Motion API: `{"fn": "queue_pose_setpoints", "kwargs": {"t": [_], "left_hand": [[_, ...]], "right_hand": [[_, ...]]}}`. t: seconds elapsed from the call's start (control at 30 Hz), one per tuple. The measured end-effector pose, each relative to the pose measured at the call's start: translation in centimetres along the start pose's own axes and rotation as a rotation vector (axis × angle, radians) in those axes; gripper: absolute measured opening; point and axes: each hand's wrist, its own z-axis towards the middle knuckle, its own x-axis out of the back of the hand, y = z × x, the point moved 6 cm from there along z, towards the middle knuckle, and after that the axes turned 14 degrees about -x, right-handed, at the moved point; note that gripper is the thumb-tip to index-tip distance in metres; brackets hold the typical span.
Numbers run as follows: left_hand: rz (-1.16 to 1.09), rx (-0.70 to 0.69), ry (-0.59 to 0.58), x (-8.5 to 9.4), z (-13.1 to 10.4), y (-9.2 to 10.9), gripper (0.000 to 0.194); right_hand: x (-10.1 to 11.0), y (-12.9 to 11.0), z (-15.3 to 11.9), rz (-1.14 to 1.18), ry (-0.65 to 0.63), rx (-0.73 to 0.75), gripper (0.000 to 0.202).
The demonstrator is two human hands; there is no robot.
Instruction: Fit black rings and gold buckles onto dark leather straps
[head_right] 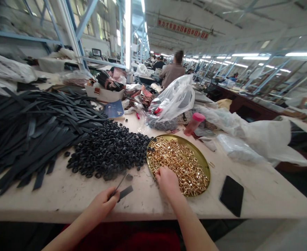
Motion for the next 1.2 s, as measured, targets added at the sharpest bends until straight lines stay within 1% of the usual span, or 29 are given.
{"fn": "queue_pose_setpoints", "kwargs": {"t": [0.1,0.17,0.2,0.27,0.33,0.37,0.5,0.57,0.7,0.77,0.87,0.97,1.03,1.1,1.2], "left_hand": [[-0.090,0.019,0.010,-0.2,-0.5,0.7,0.027],[-0.174,0.021,0.037,-0.3,-0.8,1.7,0.027],[-0.209,0.008,0.054,-0.4,-0.8,2.4,0.027],[-0.243,-0.025,0.070,-0.6,-0.8,3.7,0.026],[-0.210,-0.046,0.073,-0.8,-0.9,4.5,0.023],[-0.169,-0.051,0.076,-0.9,-0.9,4.6,0.021],[-0.015,-0.066,0.141,-0.7,-1.4,4.4,0.017],[0.009,-0.073,0.166,-0.7,-1.8,4.2,0.016],[0.019,-0.076,0.193,-0.6,-2.7,4.0,0.018],[0.032,-0.074,0.181,-0.7,-3.0,3.8,0.018],[0.068,-0.053,0.159,-0.9,-3.3,3.4,0.015],[0.098,-0.032,0.149,-0.9,-3.4,3.0,0.015],[0.093,-0.019,0.136,-1.0,-3.5,3.0,0.015],[0.055,-0.019,0.126,-1.1,-3.5,3.1,0.015],[-0.071,-0.045,0.105,-1.4,-3.6,3.4,0.016]], "right_hand": [[0.6,-0.4,-0.8,0.103,-0.016,0.005,0.014],[0.7,-0.9,-1.9,0.180,-0.056,0.018,0.019],[0.5,-1.3,-2.6,0.262,-0.106,0.014,0.021],[-0.4,-2.0,-4.2,0.515,-0.248,-0.039,0.025],[-1.5,-2.7,-5.8,0.766,-0.374,-0.116,0.031],[-1.9,-3.1,-6.5,0.843,-0.405,-0.143,0.033],[-2.9,-4.3,-8.5,0.973,-0.392,-0.194,0.041],[-3.6,-4.6,-9.1,1.129,-0.419,-0.293,0.036],[-5.3,-4.9,-10.4,1.509,-0.587,-0.548,0.022],[-5.9,-5.0,-11.0,1.622,-0.659,-0.623,0.020],[-6.6,-4.7,-11.6,1.692,-0.720,-0.683,0.015],[-7.0,-4.1,-11.8,1.704,-0.704,-0.712,0.013],[-7.0,-4.0,-12.0,1.689,-0.694,-0.692,0.015],[-7.0,-4.3,-12.3,1.668,-0.722,-0.651,0.020],[-6.9,-5.3,-12.7,1.623,-0.775,-0.538,0.021]]}}
